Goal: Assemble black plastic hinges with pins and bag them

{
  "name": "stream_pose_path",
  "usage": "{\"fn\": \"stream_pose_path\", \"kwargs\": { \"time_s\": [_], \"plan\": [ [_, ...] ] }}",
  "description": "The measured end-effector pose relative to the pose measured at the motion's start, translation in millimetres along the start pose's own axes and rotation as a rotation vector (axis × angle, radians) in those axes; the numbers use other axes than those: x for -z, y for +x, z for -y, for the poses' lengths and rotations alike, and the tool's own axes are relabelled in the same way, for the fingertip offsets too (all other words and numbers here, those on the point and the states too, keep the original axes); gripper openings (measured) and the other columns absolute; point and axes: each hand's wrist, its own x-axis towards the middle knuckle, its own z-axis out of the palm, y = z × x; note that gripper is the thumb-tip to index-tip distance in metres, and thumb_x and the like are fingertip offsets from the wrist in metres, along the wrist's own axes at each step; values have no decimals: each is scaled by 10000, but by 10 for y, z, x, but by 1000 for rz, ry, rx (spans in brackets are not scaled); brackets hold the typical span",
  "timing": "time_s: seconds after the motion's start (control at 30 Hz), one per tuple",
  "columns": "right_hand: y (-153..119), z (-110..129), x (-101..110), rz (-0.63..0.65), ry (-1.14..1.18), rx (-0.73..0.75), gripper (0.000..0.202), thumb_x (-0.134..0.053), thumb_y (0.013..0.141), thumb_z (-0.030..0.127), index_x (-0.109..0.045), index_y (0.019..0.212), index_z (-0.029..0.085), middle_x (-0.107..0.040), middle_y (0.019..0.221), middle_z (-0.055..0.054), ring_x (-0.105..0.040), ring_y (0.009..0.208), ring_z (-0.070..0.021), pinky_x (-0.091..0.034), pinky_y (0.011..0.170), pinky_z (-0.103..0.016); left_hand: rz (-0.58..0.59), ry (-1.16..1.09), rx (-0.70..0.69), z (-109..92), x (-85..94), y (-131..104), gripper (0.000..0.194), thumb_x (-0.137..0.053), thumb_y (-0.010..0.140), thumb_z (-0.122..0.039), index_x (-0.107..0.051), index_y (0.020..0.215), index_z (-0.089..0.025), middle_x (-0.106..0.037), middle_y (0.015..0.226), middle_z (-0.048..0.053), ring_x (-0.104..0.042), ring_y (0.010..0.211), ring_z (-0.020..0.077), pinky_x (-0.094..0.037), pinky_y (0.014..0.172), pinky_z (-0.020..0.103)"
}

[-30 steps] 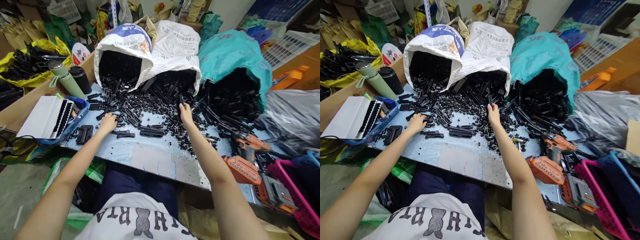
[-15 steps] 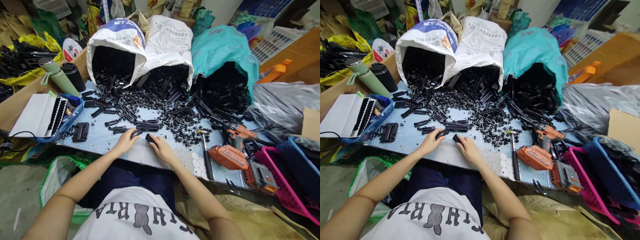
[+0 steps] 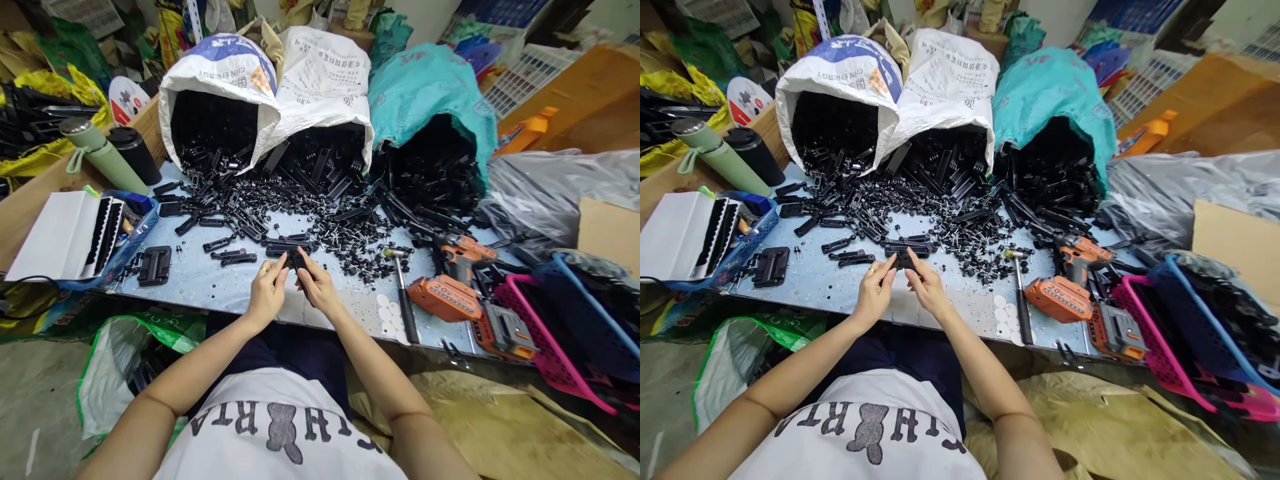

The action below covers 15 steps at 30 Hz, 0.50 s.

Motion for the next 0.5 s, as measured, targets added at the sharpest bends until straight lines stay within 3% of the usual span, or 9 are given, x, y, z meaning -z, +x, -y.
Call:
{"fn": "stream_pose_path", "kwargs": {
  "time_s": [0.1, 0.23, 0.37, 0.43, 0.5],
  "plan": [
    [-29, 48, -116, -40, -3, 17, 516, -428, 903, 419, -378, 1394, 271, -546, 1105, -90, -529, 581, -85, -527, 565, -259, -145, -35, 4, -44, -102, -24, 410, -339, 947, -341, -523, 1267, -163, -566, 988, 113, -555, 897, 159, -468, 807, 291],
    [-74, 113, -205, -72, -68, 70, 525, -418, 908, 410, -359, 1407, 259, -552, 1135, -110, -540, 608, -118, -529, 619, -302, -141, -63, -55, -63, -97, 6, 396, -351, 945, -326, -530, 1255, -156, -576, 1010, 113, -563, 901, 154, -471, 809, 288],
    [-103, 108, -263, -139, -144, 146, 540, -410, 914, 398, -332, 1423, 235, -550, 1163, -116, -579, 829, -192, -504, 789, -362, -139, -80, -98, -30, -81, 31, 386, -346, 946, -309, -527, 1246, -148, -590, 1045, 117, -560, 947, 158, -468, 843, 296],
    [-101, 64, -287, -99, -169, 127, 544, -386, 924, 405, -300, 1436, 243, -553, 1163, -104, -578, 869, -198, -493, 816, -368, -129, -79, -44, 34, -130, -8, 391, -327, 949, -323, -519, 1245, -156, -582, 1106, 121, -551, 1014, 171, -459, 883, 314],
    [-55, -9, -254, 5, -272, 89, 530, -365, 930, 426, -306, 1432, 265, -568, 1139, -83, -580, 880, -199, -494, 803, -362, -130, -89, 110, 127, -191, -90, 405, -297, 951, -331, -485, 1264, -155, -576, 1130, 127, -563, 1020, 178, -475, 866, 320]
  ]
}}
